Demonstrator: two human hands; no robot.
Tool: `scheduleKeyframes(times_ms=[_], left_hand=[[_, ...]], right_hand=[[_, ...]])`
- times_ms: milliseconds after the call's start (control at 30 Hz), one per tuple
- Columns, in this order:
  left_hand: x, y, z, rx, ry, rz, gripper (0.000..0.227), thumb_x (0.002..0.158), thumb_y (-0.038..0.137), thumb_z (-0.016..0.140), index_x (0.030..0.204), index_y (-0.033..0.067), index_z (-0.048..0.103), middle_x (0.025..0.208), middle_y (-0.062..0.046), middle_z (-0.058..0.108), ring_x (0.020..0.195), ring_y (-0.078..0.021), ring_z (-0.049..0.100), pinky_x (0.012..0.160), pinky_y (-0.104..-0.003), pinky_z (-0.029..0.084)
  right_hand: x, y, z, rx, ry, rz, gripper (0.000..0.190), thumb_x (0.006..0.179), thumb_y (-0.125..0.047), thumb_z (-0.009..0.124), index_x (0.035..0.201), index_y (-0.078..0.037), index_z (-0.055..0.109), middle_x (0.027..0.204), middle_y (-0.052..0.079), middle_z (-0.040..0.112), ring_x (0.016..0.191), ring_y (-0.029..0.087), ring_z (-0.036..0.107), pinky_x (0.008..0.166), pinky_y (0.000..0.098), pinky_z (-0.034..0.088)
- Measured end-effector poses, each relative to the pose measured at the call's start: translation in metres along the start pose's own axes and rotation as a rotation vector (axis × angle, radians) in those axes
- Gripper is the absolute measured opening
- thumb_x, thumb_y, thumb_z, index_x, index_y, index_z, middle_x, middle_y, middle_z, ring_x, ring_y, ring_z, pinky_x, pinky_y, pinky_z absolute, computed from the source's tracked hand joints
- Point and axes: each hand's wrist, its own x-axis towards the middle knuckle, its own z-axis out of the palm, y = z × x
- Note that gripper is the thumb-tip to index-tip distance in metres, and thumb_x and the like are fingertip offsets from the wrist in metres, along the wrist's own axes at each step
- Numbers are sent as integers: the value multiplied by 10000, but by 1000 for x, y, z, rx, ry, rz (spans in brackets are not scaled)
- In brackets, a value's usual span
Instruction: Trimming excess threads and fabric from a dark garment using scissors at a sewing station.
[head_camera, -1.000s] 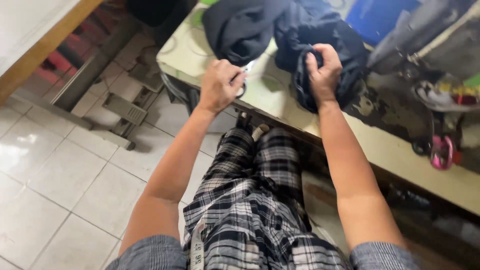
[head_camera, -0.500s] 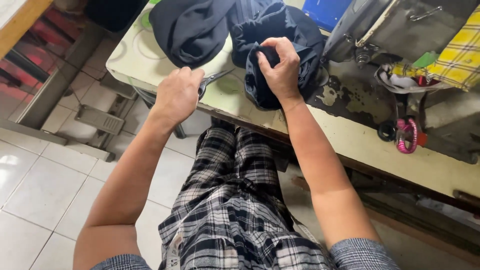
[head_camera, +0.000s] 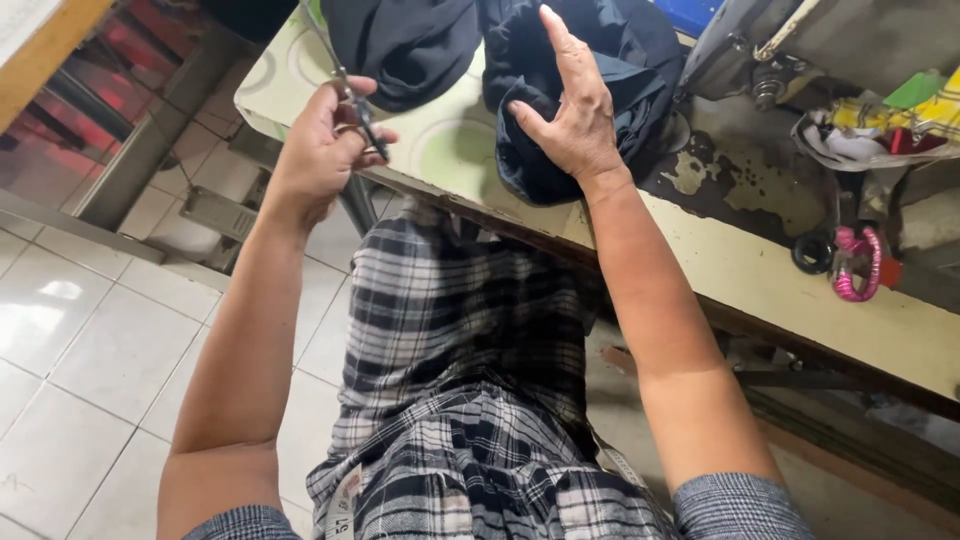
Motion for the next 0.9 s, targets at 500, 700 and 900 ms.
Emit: scheduleKeyframes(times_ms=[500,700,900], left_hand=[[126,-1,89,411,234,416,371,798,230,860,1054,225,590,827,90,752,703,-115,722,735,-316,547],[178,-29,103,-17,426,312,304,633,53,838,812,209,647,696,72,660,605,-59,605,641,-247,522],[242,-64,139,-1164,222,20,435,695,-118,837,993,79,589,776,-139,690,596,-234,681,473,-344,558]], right_hand=[[3,-11,3,-107,51,-81,904,870,-140,894,1588,-91,347,1637,191,389,1552,342,395,1302,426,386],[2,-14,12,-297,10,41,795,781,-136,857,1430,-165,400,1000,39,586,966,247,634,742,392,560],[7,-30,10,-533,200,-233,267,909,16,799,1050,-124,620,947,72,555,809,285,554,731,423,480]])
